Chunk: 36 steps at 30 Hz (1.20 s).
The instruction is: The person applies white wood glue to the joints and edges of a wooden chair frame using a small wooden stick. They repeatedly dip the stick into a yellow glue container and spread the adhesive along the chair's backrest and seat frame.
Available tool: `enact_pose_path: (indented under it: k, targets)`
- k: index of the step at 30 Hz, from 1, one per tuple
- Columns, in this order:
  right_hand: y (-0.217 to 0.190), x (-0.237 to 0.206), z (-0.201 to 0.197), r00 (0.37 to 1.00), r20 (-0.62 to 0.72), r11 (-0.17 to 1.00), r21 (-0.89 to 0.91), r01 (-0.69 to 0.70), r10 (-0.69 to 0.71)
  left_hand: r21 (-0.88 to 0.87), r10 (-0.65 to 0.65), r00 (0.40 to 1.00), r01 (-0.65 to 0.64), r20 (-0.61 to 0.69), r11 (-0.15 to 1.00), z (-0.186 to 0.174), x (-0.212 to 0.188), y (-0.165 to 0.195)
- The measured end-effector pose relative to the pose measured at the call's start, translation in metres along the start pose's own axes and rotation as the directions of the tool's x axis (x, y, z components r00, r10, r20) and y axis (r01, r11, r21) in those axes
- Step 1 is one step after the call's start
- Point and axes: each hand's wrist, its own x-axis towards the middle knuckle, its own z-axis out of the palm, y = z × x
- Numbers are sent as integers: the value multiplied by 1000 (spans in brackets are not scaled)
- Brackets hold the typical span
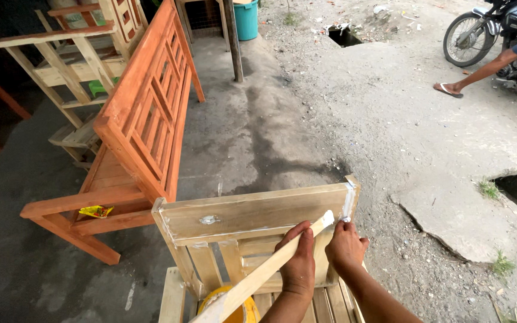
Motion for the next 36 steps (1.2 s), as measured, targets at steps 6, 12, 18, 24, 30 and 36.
enact_pose_path:
  k: [6,12,18,24,30,36]
  targets:
    - [6,-3,11,999,43,1000,11,-4,3,34,-19,1000,19,-8,999,-1,-1,7]
    - [6,-11,11,996,84,1000,14,-9,8,-154,-84,996,87,29,984,-7,1,1]
    - [10,-22,2,980,186,997,-48,-56,64,-209,-37,999,42,26,977,-12,4,-8]
    - [10,-15,5,998,-40,999,5,-45,45,-33,-31,999,30,-11,999,-13,5,-11]
    - [13,-14,-1,990,134,998,-45,-44,50,-213,-46,999,51,26,976,-12,6,-16]
    - [14,-28,0,1000,10,998,53,-15,15,-110,-92,996,92,5,990,-17,6,-19]
